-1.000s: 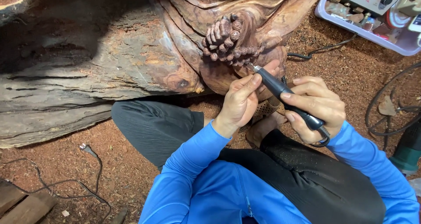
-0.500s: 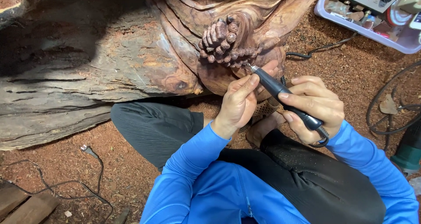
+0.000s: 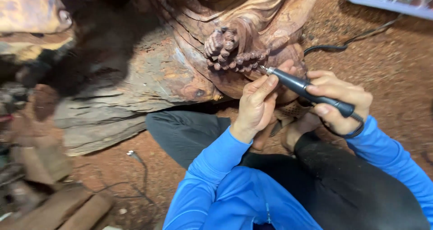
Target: Carving intricate details into a wooden statue using a handheld rotary tool in a workshop environment.
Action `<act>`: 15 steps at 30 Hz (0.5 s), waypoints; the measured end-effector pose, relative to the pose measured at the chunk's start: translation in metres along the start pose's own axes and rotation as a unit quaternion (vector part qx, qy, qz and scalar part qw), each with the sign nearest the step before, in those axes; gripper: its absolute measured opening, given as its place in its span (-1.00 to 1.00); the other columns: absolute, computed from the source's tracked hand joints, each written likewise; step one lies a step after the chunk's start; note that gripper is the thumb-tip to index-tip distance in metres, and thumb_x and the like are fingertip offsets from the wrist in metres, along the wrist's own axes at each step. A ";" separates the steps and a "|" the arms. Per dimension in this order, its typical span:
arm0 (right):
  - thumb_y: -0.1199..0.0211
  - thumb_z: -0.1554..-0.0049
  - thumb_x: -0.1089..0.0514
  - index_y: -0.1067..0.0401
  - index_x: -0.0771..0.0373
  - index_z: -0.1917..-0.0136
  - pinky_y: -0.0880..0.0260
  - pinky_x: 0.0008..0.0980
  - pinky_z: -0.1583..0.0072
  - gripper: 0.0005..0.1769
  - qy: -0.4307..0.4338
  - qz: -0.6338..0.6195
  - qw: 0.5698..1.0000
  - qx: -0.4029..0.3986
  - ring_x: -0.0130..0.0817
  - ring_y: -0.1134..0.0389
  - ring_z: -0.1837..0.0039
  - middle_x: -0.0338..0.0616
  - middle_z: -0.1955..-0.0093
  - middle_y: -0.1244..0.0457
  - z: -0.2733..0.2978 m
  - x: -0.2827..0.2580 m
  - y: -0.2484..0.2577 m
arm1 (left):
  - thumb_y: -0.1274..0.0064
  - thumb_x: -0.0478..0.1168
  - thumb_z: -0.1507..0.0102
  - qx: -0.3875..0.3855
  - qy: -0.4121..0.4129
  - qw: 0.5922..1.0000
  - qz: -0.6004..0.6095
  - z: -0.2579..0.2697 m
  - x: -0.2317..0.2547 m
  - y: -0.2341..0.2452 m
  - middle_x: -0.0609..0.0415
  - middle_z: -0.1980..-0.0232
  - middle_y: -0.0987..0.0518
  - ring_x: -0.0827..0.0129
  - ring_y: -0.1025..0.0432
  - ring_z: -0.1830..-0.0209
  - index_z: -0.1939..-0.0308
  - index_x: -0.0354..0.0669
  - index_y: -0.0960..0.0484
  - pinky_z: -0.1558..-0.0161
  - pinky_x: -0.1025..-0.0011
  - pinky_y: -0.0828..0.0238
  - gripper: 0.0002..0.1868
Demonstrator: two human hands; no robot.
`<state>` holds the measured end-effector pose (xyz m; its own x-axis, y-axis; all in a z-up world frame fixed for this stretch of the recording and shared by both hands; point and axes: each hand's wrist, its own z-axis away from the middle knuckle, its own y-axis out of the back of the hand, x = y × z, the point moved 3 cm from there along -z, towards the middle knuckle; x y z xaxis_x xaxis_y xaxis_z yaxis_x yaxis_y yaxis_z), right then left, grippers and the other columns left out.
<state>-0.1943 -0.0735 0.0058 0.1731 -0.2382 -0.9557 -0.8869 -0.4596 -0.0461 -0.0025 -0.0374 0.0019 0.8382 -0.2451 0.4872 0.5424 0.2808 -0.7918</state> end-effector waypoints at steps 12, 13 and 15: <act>-0.21 0.07 0.31 -0.45 0.48 -0.09 -0.35 0.05 -0.50 -0.58 0.019 -0.035 0.999 0.008 -0.09 -0.43 -0.07 0.16 -0.01 -0.38 -0.009 0.008 0.004 | 0.01 -0.23 -0.48 0.047 -0.006 0.999 -0.010 -0.003 -0.007 -0.004 -0.29 -0.47 -0.34 -0.08 -0.27 -0.47 -0.32 -0.51 -0.45 -0.52 0.04 -0.16 -0.58; -0.21 0.07 0.31 -0.45 0.48 -0.09 -0.35 0.05 -0.50 -0.58 0.018 -0.040 0.999 0.009 -0.09 -0.43 -0.07 0.16 -0.01 -0.38 -0.009 0.009 0.005 | 0.01 -0.23 -0.48 0.050 -0.005 0.999 -0.013 -0.003 -0.007 -0.003 -0.29 -0.47 -0.34 -0.08 -0.27 -0.47 -0.32 -0.51 -0.45 -0.52 0.04 -0.16 -0.58; -0.23 0.08 0.33 -0.45 0.48 -0.09 -0.32 0.06 -0.51 -0.58 0.007 -0.038 0.999 0.007 0.10 -0.40 -0.27 0.18 -0.05 -0.38 -0.009 0.009 0.006 | -0.02 -0.24 -0.47 0.048 -0.004 0.999 0.002 -0.004 -0.007 -0.002 -0.32 -0.47 -0.33 -0.10 -0.26 -0.47 -0.31 -0.52 -0.45 -0.52 0.02 -0.15 -0.58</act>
<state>-0.1937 -0.0860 -0.0007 0.2456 -0.2156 -0.9451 -0.8770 -0.4647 -0.1219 -0.0100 -0.0400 -0.0013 0.8403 -0.2361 0.4880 0.5421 0.3686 -0.7552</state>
